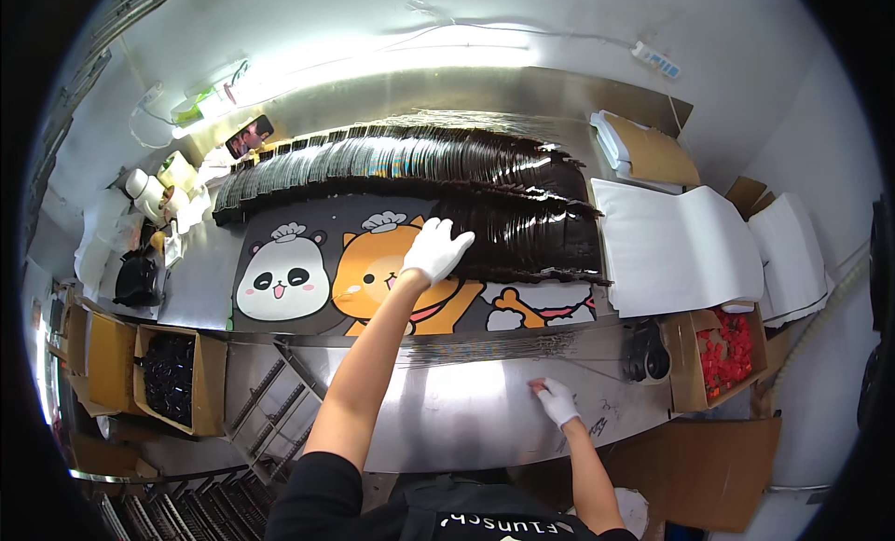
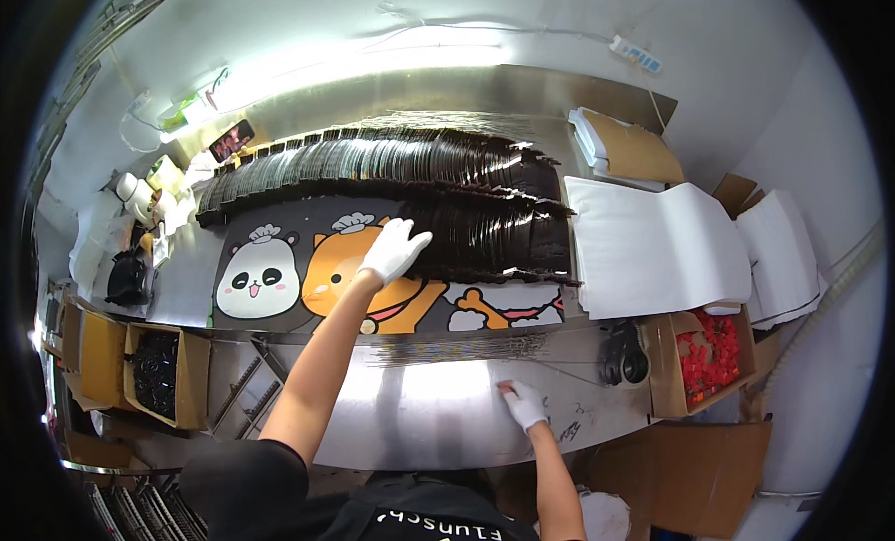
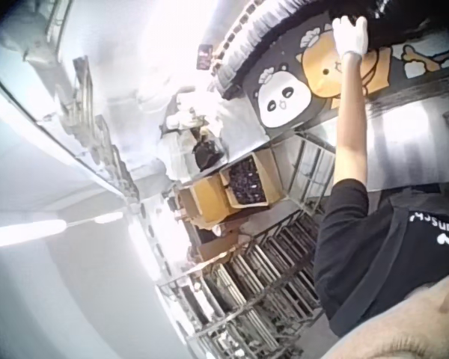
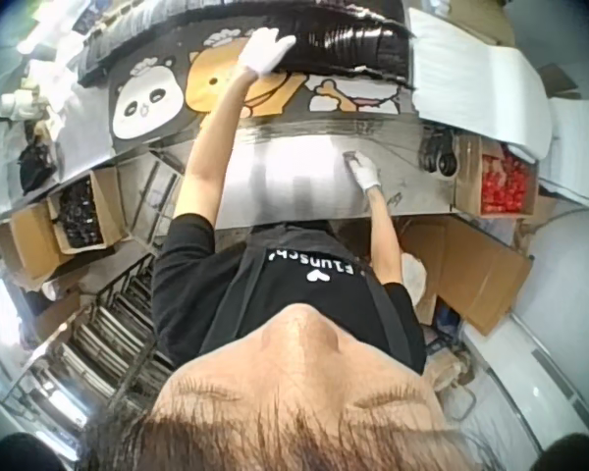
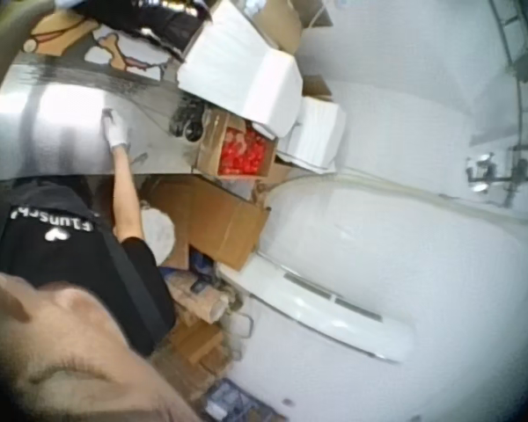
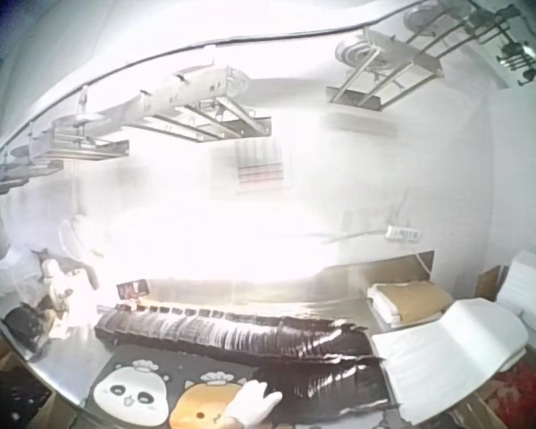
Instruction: The person repeatedly picks up metal rack frames from a rolling rack, places them on a stainless steel table, and inserts black plastic components into the slots. The person then returns the assembled rack to the rolling rack and repeats the cycle.
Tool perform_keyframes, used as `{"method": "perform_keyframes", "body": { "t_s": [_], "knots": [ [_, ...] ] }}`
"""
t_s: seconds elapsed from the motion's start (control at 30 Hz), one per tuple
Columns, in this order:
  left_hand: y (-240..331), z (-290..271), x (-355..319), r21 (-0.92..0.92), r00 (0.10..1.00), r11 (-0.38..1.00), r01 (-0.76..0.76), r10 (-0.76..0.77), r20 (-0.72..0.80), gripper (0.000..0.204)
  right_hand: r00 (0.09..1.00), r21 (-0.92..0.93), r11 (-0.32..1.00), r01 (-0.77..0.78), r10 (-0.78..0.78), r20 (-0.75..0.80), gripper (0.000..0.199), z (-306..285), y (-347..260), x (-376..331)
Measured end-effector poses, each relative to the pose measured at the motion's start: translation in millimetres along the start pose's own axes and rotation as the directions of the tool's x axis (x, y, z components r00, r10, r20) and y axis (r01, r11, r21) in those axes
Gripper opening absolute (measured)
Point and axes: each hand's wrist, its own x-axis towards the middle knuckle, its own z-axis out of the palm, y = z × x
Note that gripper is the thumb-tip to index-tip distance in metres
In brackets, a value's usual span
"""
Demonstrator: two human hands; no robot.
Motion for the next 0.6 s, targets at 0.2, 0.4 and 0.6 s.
{"method": "perform_keyframes", "body": {
  "t_s": [0.2,0.4,0.6],
  "knots": [
    [-6,-45,-213,0.11,0.87,0.993,-0.033,0.083,-0.486,0.05,0.99,-0.298,0.954,0.041,-0.078,-0.115,0.022,29,-36,47],
    [-107,-71,-437,0.38,0.59,0.531,0.758,-0.805,-0.052,0.091,0.979,0.145,0.979,0.142,-0.16,0.123,0.019,35,15,34],
    [-73,-77,-499,0.244,0.792,0.764,0.598,-0.609,-0.037,0.073,0.575,0.343,0.773,0.533,-0.629,0.523,0.027,107,-253,-64]
  ]
}}
